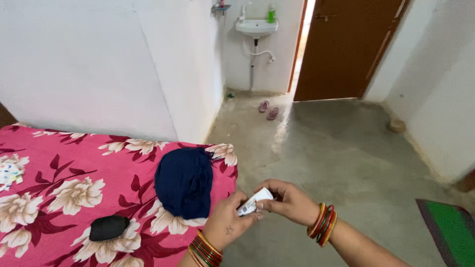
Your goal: The person walks through a cluttered living room, picks up a red cloth from the floor, and arranges items on a bed, stacking a toy phone, a blue toy and a paper together. They then carry the stack to another room, pick up a toothpaste tube, and place it on a bathroom shelf next to toothbrushes.
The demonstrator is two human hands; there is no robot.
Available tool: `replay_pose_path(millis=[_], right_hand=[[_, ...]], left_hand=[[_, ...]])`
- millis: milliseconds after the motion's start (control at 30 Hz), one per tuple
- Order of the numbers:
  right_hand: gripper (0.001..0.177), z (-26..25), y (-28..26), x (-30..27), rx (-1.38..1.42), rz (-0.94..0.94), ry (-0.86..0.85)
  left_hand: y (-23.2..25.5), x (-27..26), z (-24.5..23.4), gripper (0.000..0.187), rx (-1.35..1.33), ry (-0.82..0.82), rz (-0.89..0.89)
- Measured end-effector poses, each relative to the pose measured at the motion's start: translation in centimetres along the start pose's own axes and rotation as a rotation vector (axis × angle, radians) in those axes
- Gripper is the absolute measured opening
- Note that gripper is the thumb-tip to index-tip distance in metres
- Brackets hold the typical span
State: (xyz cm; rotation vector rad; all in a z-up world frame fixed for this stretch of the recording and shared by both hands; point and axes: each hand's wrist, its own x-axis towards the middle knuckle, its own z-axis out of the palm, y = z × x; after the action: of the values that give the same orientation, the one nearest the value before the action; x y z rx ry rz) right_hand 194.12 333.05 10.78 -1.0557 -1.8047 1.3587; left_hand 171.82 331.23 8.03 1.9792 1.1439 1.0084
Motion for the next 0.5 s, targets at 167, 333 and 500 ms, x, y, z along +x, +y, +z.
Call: replay_pose_path(millis=[167,333,500], right_hand=[[0.031,-5.4,0.2,8.0,0.062,-0.086,-0.002],[0.032,-11.1,1.4,16.9,0.015,-0.145,0.062],[0.031,-19.0,4.5,26.2,0.026,-0.087,0.074]], left_hand=[[-1.2,8.6,1.1,0.039,-0.043,0.168,-0.073],[-5.5,18.2,0.4,0.039,-0.121,0.132,-0.097],[-12.9,29.0,-1.3,0.035,-0.027,0.037,-0.083]])
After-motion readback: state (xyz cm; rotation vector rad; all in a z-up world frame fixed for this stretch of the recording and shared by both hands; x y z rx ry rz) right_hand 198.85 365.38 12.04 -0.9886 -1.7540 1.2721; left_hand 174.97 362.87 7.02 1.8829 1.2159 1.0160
